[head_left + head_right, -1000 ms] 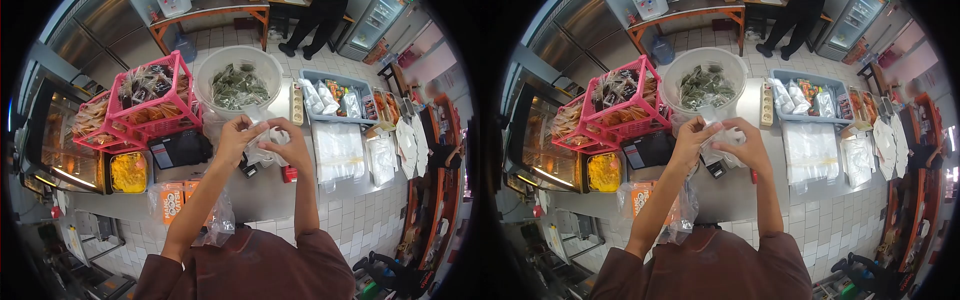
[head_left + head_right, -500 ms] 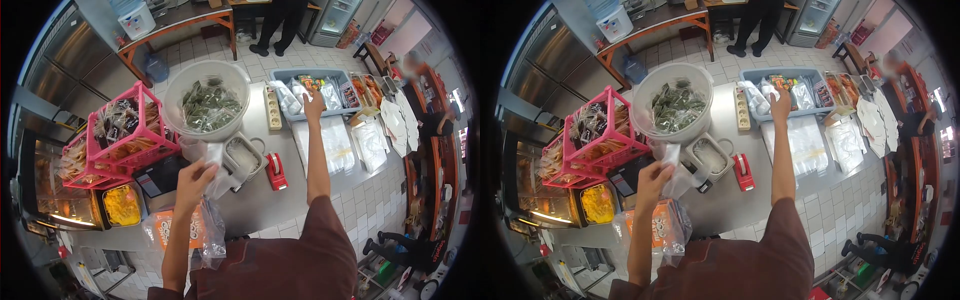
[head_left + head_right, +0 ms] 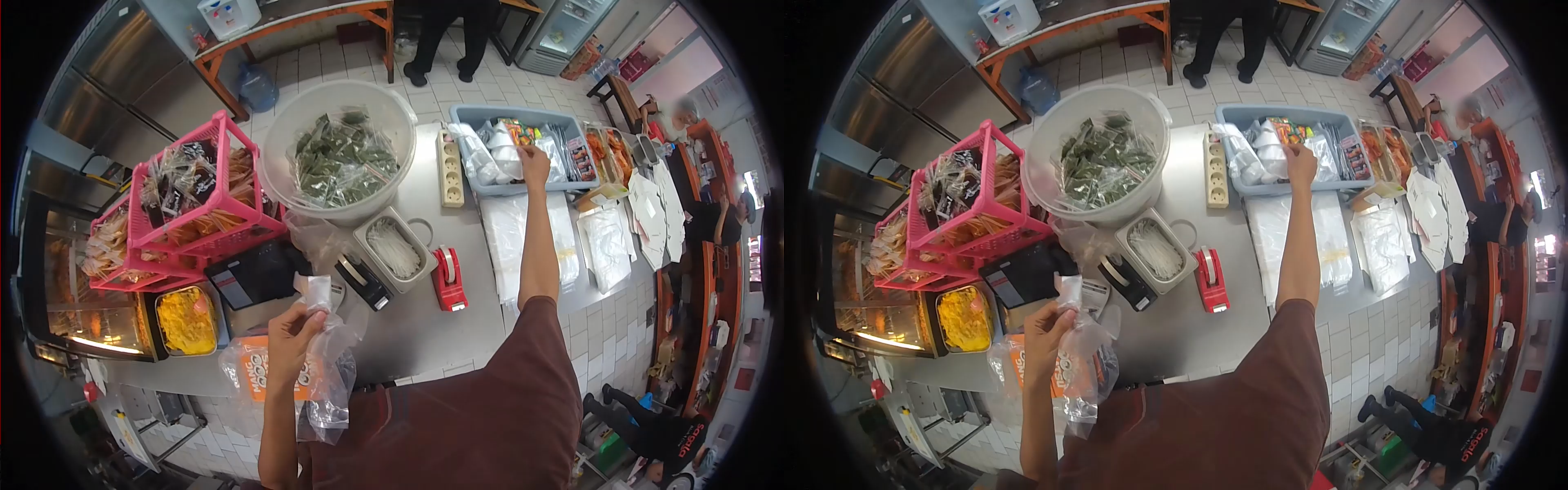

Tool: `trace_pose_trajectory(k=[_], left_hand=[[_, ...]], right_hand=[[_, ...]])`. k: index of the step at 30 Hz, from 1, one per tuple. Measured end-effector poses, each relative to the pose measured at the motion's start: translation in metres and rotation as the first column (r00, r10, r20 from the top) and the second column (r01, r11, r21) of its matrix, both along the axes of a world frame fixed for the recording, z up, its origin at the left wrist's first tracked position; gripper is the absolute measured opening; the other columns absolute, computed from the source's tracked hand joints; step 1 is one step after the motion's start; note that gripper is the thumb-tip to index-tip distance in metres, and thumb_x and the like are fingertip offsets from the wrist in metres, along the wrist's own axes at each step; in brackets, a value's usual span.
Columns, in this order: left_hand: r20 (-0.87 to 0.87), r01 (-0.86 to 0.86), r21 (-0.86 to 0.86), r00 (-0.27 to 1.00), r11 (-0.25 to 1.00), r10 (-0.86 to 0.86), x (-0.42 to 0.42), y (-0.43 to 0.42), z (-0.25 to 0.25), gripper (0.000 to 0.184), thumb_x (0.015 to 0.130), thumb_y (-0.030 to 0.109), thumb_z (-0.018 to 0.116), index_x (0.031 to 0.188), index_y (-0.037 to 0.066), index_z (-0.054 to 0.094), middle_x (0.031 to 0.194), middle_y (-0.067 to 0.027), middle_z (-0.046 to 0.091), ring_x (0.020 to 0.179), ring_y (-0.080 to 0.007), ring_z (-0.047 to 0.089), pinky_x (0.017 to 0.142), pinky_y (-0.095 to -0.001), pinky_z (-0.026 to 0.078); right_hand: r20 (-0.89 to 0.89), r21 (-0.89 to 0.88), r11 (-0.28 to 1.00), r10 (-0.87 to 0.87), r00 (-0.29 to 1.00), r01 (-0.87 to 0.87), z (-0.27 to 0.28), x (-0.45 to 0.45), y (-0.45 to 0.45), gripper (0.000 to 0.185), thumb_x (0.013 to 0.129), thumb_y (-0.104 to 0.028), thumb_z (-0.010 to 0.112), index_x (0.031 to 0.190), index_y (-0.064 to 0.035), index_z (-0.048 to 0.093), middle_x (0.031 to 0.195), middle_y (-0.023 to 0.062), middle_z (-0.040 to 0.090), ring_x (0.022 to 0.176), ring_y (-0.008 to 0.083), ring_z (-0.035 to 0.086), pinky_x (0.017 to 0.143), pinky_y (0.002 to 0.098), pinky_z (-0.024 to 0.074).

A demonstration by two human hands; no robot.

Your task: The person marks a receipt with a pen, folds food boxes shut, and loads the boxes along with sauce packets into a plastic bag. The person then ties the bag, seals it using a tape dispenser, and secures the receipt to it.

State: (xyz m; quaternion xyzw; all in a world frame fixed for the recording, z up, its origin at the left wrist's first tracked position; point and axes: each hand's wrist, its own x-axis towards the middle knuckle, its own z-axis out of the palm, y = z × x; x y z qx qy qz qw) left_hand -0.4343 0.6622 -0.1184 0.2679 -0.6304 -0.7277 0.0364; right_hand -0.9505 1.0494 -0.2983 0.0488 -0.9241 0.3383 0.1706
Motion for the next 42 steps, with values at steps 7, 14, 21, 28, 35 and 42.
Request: trace_pose_trajectory(k=[7,14,21,28,35,42], left_hand=[[0.002,0.018,-0.01,1.0,1.0,-0.018,-0.007,0.004,0.007,0.011,0.093,0.009,0.072,0.097,-0.001,0.072,0.086,0.0015,0.067,0.081,-0.0047,0.059,0.073,-0.0219,0.047],[-0.041,0.039,-0.002,0.998,0.999,-0.039,-0.005,0.004,0.009,0.01,0.092,0.008,0.072,0.097,-0.001,0.072,0.085,0.0023,0.066,0.081,-0.0046,0.058,0.074,-0.0217,0.046],[-0.024,0.053,-0.028,0.998,0.998,-0.054,0.003,0.004,0.008,0.009,0.092,0.007,0.072,0.096,-0.001,0.071,0.085,0.0031,0.064,0.081,-0.0043,0.056,0.074,-0.0215,0.045],[-0.068,0.044,-0.029,0.997,0.999,-0.046,0.008,0.005,0.018,0.008,0.092,0.006,0.072,0.097,-0.001,0.07,0.089,0.0024,0.064,0.085,-0.0049,0.057,0.077,-0.0223,0.044],[-0.185,0.071,-0.124,0.978,0.99,-0.093,-0.003,0.011,0.024,0.009,0.091,0.005,0.073,0.09,-0.001,0.066,0.084,0.0038,0.057,0.084,-0.0047,0.053,0.078,-0.0213,0.042],[-0.25,0.145,-0.092,0.954,0.985,-0.164,-0.018,0.025,0.015,0.017,0.09,0.007,0.073,0.085,0.001,0.059,0.083,0.0042,0.052,0.081,-0.0041,0.048,0.076,-0.0202,0.039]], right_hand=[[-0.04,-0.296,0.955,-0.023,0.999,0.01,0.015,0.007,0.006,0.031,0.089,-0.027,0.075,0.102,0.0012,0.075,0.087,0.013,0.076,0.08,0.0182,0.072,0.075,0.0303,0.0541],[-0.099,-0.263,0.965,-0.048,0.994,0.021,0.03,0.023,-0.001,0.025,0.088,-0.023,0.074,0.1,-0.0012,0.077,0.087,0.0124,0.076,0.08,0.0204,0.072,0.076,0.0309,0.0536],[-0.122,-0.571,0.821,-0.12,0.985,0.029,0.022,0.026,0.003,0.024,0.097,-0.024,0.064,0.103,-0.0025,0.069,0.099,0.0104,0.076,0.088,0.0188,0.071,0.07,0.032,0.0529],[0.132,-0.99,-0.066,-0.095,0.987,0.126,0.041,0.04,0.019,0.019,0.106,-0.023,0.048,0.107,-0.0062,0.058,0.098,0.0032,0.066,0.093,0.0173,0.066,0.085,0.0353,0.0555],[0.151,-0.98,-0.1,0.192,0.97,0.172,0.091,0.109,0.004,0.04,0.108,-0.034,0.039,0.134,-0.0069,0.052,0.126,0.0101,0.064,0.114,0.0265,0.063,0.099,0.0467,0.052],[0.127,-0.991,0.102,0.427,0.895,0.092,0.138,0.242,-0.078,0.045,0.099,-0.035,0.062,0.132,-0.0058,0.057,0.12,0.0057,0.067,0.111,0.0207,0.063,0.095,0.0406,0.0525]])
